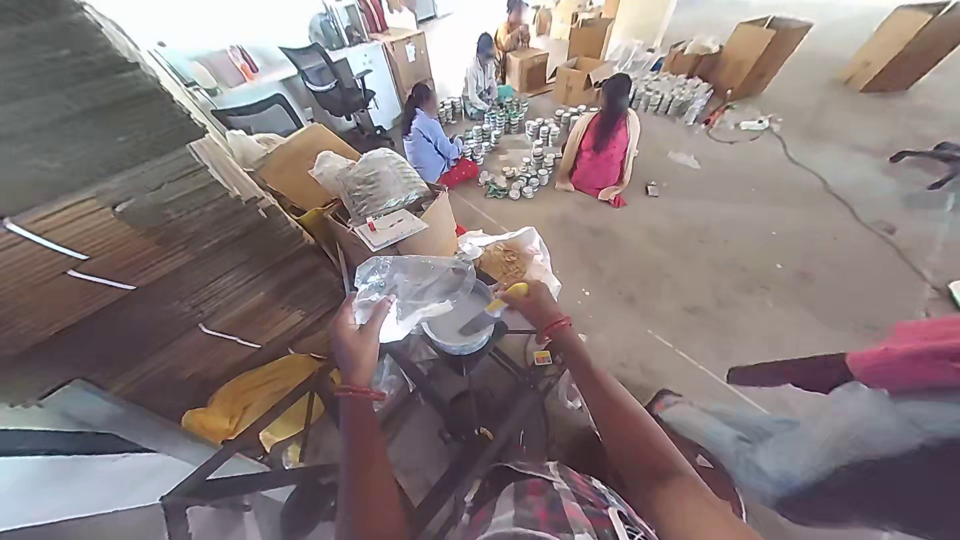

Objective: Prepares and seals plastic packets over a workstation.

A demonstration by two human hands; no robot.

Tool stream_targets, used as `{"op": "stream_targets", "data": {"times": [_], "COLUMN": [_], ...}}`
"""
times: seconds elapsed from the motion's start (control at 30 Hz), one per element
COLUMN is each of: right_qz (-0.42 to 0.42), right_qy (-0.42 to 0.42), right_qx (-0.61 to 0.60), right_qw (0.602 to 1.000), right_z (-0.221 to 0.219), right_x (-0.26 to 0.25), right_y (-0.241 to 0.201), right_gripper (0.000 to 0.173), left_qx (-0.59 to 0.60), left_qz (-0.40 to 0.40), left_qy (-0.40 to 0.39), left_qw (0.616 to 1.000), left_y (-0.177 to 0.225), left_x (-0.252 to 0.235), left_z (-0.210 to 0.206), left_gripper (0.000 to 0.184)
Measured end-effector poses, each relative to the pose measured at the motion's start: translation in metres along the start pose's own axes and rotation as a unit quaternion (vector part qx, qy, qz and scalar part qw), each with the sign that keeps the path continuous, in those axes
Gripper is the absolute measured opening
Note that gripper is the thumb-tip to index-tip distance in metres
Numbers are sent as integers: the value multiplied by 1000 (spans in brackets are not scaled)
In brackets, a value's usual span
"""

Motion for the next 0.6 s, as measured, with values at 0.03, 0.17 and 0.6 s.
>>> {"op": "stream_targets", "data": {"times": [0.03,0.17,0.6], "right_qz": [4,34,-12], "right_qy": [31,70,19], "right_qx": [19,-4,-45], "right_qw": [999,997,999], "right_z": [4,-8,-18], "right_x": [-1,-2,-2], "right_y": [0,16,21], "right_gripper": [26,25,24], "left_qx": [-1,13,-3], "left_qz": [2,3,-1], "left_qy": [0,0,19], "left_qw": [1000,1000,1000], "left_y": [-1,1,1], "left_x": [0,1,3], "left_z": [1,1,4], "left_gripper": [50,53,44]}}
Point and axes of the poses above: each hand's wrist, its own x-axis away from the middle knuckle, its own z-axis out of the back of the hand, y = z × x, the point moved 2 cm from there along -x, towards the middle knuckle, and after that the axes turned 14 degrees about -x, right-handed, at the moved point
